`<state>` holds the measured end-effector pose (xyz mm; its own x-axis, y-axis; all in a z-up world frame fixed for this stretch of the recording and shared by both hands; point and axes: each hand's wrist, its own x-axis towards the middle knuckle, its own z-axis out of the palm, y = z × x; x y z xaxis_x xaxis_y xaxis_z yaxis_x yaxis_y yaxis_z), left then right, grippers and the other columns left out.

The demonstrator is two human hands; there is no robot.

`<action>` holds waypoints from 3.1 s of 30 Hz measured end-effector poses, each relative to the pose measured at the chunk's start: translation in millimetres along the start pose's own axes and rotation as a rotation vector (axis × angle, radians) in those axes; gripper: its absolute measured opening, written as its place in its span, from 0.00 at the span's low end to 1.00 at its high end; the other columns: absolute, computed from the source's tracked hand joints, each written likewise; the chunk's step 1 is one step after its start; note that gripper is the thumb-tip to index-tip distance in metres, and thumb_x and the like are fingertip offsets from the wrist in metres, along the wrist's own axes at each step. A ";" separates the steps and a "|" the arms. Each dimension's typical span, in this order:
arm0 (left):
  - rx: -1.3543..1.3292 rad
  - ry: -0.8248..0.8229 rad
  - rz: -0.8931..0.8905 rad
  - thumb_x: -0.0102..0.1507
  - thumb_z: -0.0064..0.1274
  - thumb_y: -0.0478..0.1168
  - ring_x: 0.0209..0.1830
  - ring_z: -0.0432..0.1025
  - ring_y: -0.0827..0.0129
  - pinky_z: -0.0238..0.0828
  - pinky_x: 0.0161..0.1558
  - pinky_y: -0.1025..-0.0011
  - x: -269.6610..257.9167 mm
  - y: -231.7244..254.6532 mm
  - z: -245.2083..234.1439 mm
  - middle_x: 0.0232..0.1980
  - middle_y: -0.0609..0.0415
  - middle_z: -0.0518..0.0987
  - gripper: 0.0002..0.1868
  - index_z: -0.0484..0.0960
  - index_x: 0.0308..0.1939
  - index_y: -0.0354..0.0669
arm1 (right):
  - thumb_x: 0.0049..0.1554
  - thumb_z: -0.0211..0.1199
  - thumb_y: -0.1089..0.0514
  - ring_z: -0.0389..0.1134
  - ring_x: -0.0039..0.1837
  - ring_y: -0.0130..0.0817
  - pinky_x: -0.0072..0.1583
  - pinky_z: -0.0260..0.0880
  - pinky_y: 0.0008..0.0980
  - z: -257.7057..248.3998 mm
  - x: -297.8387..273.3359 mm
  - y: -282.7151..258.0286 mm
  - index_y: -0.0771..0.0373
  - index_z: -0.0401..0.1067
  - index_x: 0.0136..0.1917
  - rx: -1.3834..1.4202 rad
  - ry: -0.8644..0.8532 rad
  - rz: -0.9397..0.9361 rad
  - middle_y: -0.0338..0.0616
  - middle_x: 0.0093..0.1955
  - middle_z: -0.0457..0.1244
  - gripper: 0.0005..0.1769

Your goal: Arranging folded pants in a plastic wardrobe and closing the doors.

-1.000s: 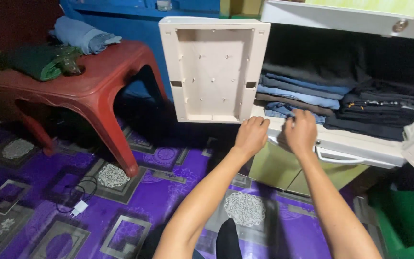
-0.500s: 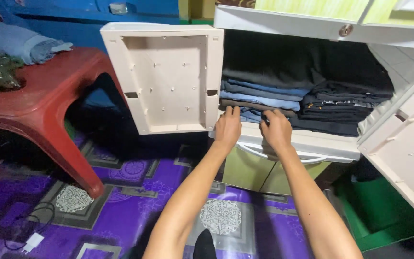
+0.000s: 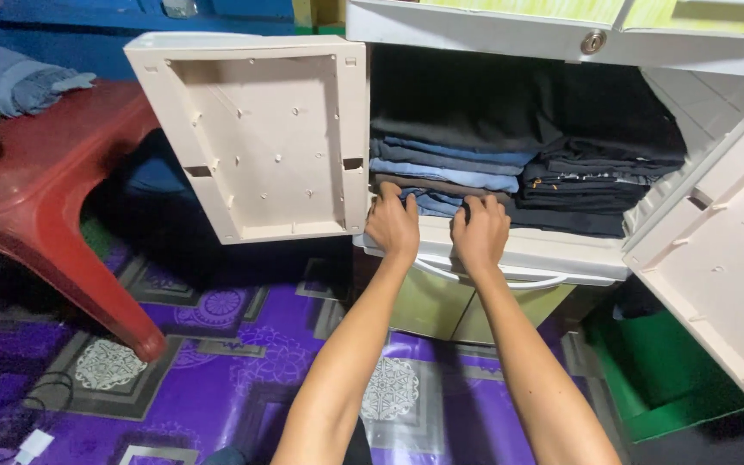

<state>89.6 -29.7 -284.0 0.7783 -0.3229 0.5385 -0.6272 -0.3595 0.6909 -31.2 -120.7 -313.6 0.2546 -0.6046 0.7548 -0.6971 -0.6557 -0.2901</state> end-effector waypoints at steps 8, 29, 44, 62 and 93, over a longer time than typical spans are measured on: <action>0.058 -0.067 -0.022 0.54 0.67 0.56 0.39 0.80 0.60 0.79 0.38 0.52 2.0 5.5 -1.0 0.35 0.57 0.82 0.25 0.70 0.43 0.53 | 0.56 0.67 0.58 0.66 0.54 0.41 0.54 0.62 0.39 -7.0 5.4 -3.1 0.57 0.80 0.51 -0.021 -0.073 0.013 0.41 0.48 0.65 0.09; 0.048 -0.042 -0.035 0.65 0.52 0.43 0.33 0.82 0.54 0.79 0.37 0.52 0.6 9.0 -4.2 0.31 0.52 0.83 0.07 0.71 0.43 0.49 | 0.57 0.63 0.61 0.66 0.52 0.44 0.52 0.65 0.42 -12.2 7.4 -6.4 0.56 0.71 0.43 0.056 -0.052 0.118 0.39 0.43 0.60 0.02; 0.089 0.033 0.558 0.60 0.60 0.31 0.42 0.75 0.58 0.80 0.30 0.59 -0.6 15.8 -15.7 0.46 0.55 0.69 0.17 0.74 0.51 0.45 | 0.57 0.62 0.63 0.67 0.55 0.45 0.57 0.69 0.41 -43.5 4.9 -21.5 0.55 0.69 0.64 0.073 -0.016 -0.032 0.45 0.49 0.64 0.21; 0.106 0.146 0.648 0.64 0.52 0.32 0.70 0.58 0.47 0.58 0.60 0.48 -4.0 15.0 -14.4 0.63 0.44 0.68 0.19 0.76 0.60 0.47 | 0.53 0.63 0.65 0.61 0.59 0.53 0.56 0.66 0.47 -53.3 5.2 -36.3 0.71 0.57 0.75 0.078 0.090 0.064 0.59 0.59 0.58 0.38; -0.019 0.042 0.277 0.58 0.52 0.36 0.59 0.69 0.36 0.82 0.36 0.49 -6.6 22.7 -12.5 0.79 0.32 0.51 0.43 0.55 0.76 0.32 | 0.52 0.65 0.63 0.62 0.64 0.58 0.56 0.71 0.51 -59.6 5.9 -38.0 0.64 0.49 0.83 0.061 0.052 0.094 0.69 0.83 0.38 0.49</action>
<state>70.6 -24.9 -265.8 0.5784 -0.3694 0.7273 -0.8157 -0.2466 0.5234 -43.1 -72.4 -263.0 0.1536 -0.6412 0.7519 -0.6736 -0.6246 -0.3951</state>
